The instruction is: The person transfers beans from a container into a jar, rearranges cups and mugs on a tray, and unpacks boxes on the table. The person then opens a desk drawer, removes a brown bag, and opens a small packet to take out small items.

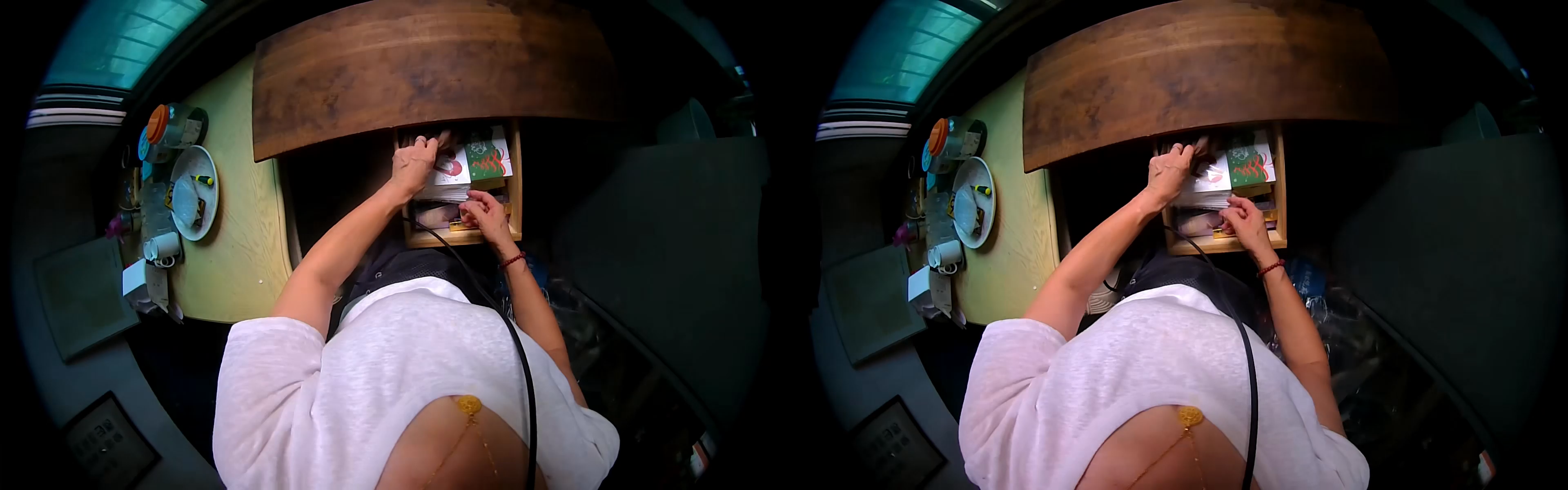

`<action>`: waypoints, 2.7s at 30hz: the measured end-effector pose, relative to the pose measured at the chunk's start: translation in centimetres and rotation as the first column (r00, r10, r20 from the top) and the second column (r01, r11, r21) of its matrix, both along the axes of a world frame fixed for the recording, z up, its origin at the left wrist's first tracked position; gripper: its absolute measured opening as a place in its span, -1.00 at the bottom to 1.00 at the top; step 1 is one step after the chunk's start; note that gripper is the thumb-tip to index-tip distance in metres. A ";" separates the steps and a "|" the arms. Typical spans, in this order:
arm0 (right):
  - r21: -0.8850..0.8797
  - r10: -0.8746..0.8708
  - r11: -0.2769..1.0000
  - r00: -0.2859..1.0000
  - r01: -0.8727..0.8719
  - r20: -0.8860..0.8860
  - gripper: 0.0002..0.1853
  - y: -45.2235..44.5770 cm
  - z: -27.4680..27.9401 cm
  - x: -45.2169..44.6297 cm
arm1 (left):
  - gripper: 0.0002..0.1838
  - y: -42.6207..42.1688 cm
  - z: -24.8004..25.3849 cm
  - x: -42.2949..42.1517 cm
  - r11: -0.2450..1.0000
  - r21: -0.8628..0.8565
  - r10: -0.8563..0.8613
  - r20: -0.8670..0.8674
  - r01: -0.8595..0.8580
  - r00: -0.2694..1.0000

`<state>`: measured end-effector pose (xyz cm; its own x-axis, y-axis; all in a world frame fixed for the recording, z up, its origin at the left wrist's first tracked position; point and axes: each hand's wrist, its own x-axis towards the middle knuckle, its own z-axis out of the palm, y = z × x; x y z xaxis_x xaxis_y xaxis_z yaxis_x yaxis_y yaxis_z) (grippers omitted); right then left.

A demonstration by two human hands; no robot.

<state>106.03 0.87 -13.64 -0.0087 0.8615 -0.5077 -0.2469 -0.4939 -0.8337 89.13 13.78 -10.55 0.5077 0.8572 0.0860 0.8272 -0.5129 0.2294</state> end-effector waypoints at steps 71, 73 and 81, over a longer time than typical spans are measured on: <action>0.344 -0.047 0.937 0.998 0.059 -0.044 -0.79 4.8 3.6 1.4 | -0.16 -1.6 13.4 -8.6 0.957 -0.256 -0.022 0.397 0.134 0.917; 0.353 -0.076 0.927 0.987 0.123 -0.144 -0.77 5.1 3.7 1.4 | -0.15 -2.7 15.1 -8.1 0.975 -0.168 -0.125 0.121 0.144 0.985; 0.238 -0.046 0.963 0.945 0.129 -0.324 -0.75 5.5 3.5 2.0 | -0.81 -3.4 15.7 -6.0 0.987 0.123 -0.136 0.278 0.106 0.951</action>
